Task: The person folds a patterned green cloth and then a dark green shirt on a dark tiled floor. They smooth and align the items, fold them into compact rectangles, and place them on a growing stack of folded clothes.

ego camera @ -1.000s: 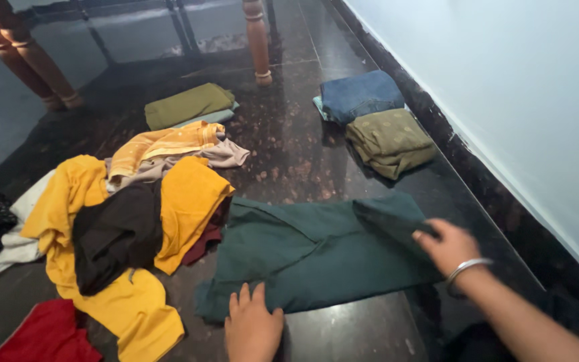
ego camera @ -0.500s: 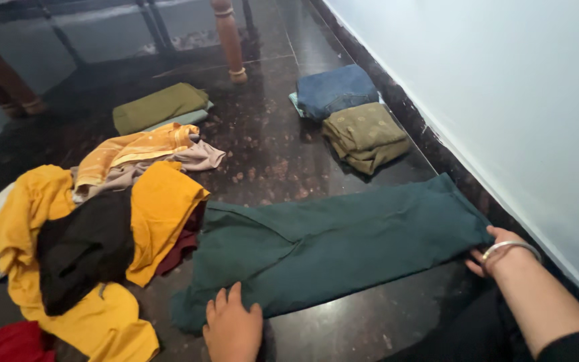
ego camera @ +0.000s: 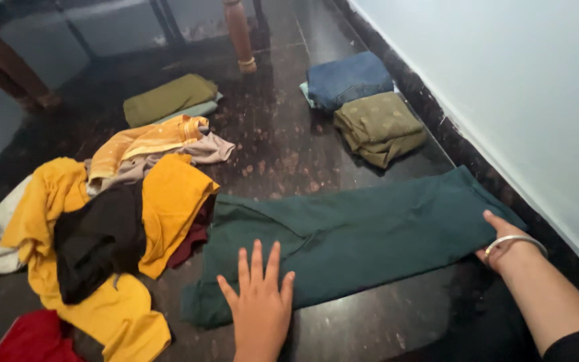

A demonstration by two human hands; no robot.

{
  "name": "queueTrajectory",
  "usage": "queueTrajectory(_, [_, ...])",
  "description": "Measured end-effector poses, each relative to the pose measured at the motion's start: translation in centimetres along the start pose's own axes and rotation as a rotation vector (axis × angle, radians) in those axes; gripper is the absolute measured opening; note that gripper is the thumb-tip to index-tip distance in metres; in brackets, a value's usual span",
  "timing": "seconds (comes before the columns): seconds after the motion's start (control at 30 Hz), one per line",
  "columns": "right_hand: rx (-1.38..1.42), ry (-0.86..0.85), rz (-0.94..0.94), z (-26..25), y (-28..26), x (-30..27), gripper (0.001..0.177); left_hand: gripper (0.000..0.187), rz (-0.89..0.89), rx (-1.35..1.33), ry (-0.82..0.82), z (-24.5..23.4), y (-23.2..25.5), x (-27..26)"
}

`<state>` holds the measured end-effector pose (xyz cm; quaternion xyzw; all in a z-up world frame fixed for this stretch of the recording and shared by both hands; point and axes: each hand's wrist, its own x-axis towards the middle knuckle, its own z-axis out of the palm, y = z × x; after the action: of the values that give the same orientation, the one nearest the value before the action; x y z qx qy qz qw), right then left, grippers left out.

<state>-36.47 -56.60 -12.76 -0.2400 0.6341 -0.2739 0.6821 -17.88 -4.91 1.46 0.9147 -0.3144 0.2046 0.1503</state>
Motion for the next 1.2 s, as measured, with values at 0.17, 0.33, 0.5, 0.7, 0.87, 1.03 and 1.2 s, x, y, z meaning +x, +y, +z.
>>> queueTrajectory(0.17, [0.168, -0.134, 0.043, -0.3, -0.8, 0.1, 0.036, 0.054, -0.232, -0.09, -0.436, 2.2, -0.6, -0.2])
queueTrajectory(0.33, [0.087, -0.075, 0.04, 1.3, -0.5, -2.2, 0.031, 0.039, -0.206, -0.113, -0.052, 2.4, -3.5, 1.9])
queueTrajectory(0.5, [0.015, 0.008, -0.028, 1.0, -1.4, -3.1, 0.038, 0.054, -0.219, -0.069, 0.011, 1.4, -9.2, 5.5])
queueTrajectory(0.7, [-0.043, -0.064, -0.282, 0.2, -3.4, 0.7, 0.039, 0.059, -0.66, -0.287, -0.328, 2.4, -12.6, 8.1])
queueTrajectory(0.87, [-0.262, -0.078, -0.501, -0.8, -3.3, 4.6, 0.045, 0.033, -0.619, -0.354, -0.281, 3.5, -13.4, 9.6])
queueTrajectory(1.03, [-0.534, 0.103, -0.706, -1.5, -1.5, 5.6, 0.053, 0.034, -0.665, -0.487, -0.051, 4.5, -15.4, 10.9])
queueTrajectory(1.2, [-0.622, 0.18, -0.773, -1.2, -1.2, 4.8, 0.062, 0.043, -0.865, -0.372, -0.313, 6.6, -15.1, 10.3])
